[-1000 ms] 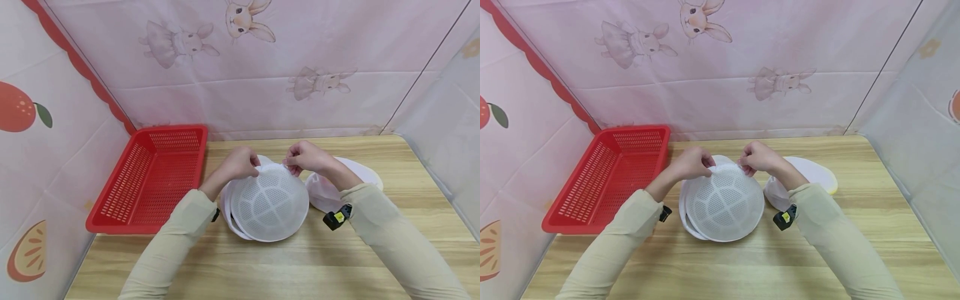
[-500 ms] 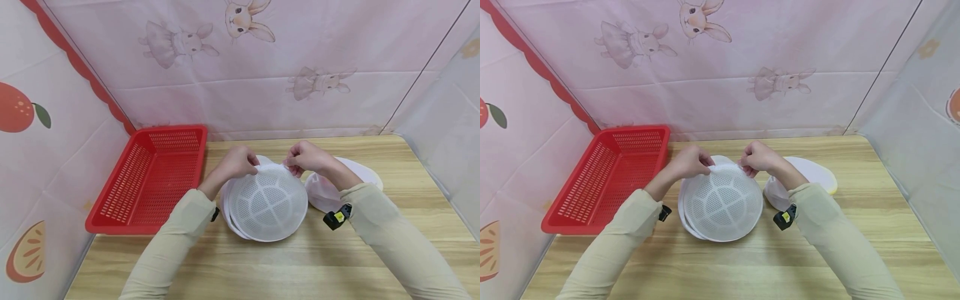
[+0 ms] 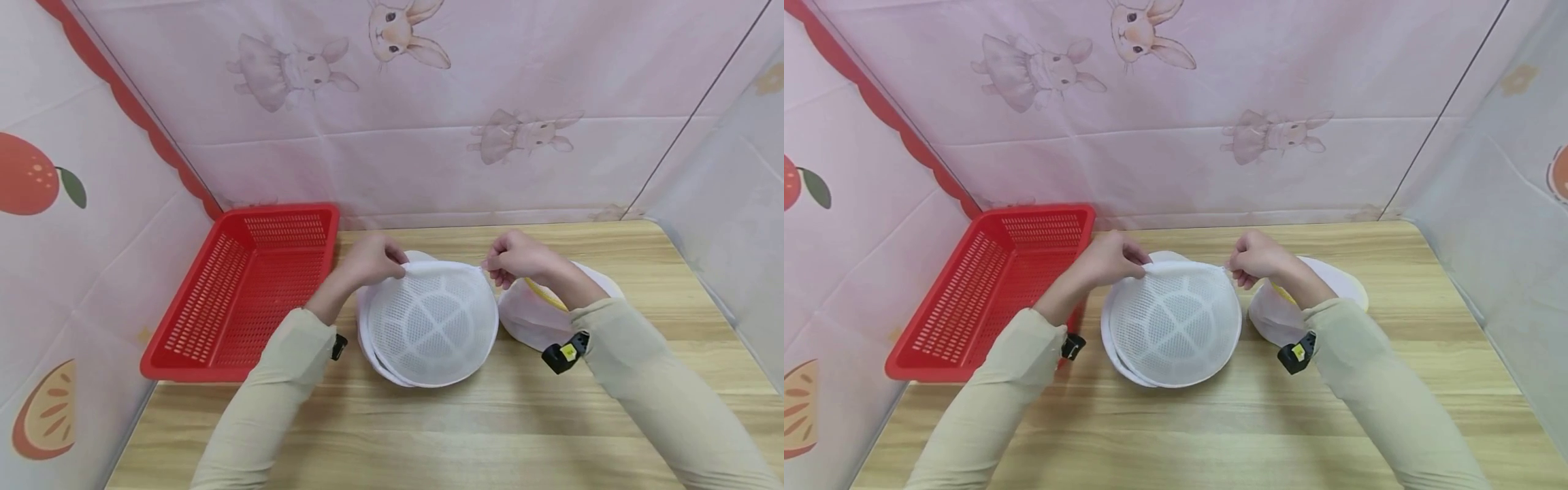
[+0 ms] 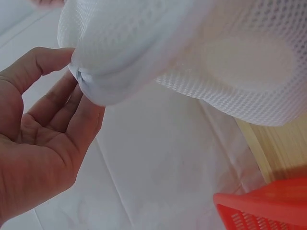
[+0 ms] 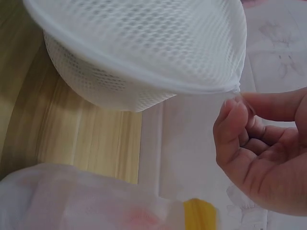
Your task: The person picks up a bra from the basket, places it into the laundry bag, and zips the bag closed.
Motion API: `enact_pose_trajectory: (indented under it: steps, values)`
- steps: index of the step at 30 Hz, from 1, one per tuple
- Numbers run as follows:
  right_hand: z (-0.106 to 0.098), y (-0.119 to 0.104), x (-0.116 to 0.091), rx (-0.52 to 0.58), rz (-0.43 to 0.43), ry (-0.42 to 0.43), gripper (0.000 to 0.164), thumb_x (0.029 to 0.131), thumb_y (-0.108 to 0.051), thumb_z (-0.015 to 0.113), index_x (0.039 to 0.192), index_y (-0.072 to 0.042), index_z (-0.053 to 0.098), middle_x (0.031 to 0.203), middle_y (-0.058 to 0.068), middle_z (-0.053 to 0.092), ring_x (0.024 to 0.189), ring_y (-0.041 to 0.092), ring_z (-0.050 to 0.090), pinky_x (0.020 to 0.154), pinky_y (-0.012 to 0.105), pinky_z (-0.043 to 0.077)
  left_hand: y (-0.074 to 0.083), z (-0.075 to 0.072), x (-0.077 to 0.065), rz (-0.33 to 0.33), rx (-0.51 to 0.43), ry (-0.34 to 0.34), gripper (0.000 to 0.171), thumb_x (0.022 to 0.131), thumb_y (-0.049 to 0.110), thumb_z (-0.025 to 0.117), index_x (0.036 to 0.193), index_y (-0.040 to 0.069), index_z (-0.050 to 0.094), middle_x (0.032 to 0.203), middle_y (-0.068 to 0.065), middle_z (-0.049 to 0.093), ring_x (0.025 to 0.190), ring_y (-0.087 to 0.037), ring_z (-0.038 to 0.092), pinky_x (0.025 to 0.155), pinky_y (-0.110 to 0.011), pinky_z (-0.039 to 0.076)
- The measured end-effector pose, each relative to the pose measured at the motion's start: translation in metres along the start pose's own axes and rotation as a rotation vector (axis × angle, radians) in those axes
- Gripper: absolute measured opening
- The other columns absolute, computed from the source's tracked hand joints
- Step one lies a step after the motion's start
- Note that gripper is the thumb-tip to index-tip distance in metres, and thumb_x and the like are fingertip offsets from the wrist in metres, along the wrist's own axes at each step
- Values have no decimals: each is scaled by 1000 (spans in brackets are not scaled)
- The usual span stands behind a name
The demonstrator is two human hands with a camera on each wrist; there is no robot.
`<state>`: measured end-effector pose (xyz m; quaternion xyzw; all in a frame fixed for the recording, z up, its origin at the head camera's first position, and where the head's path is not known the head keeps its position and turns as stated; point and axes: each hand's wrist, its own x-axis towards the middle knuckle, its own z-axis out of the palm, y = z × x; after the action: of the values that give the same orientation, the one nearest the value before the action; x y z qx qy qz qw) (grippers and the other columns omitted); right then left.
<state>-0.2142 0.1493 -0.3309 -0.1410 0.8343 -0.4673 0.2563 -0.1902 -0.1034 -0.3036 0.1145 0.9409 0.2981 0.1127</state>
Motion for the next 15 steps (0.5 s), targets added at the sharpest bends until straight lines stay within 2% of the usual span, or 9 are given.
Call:
enact_pose_trajectory:
  steps: [6,15]
  values:
    - [-6,2,-3,-5,-8,22,14,88,0,53,75,7,52,63,7,53,54,15,53,50,26,50,-8,-8,-2,-35,-80,-11,14,76,2,65,90,2,70,85,-9,66,79,-20,57,66,-27,49]
    - [-3,-3,-4,-5,-15,42,13,89,0,52,78,7,51,66,8,52,57,14,53,52,25,50,-9,-11,-4,-34,-94,-64,12,76,1,66,87,1,67,83,-9,64,80,-20,55,70,-27,48]
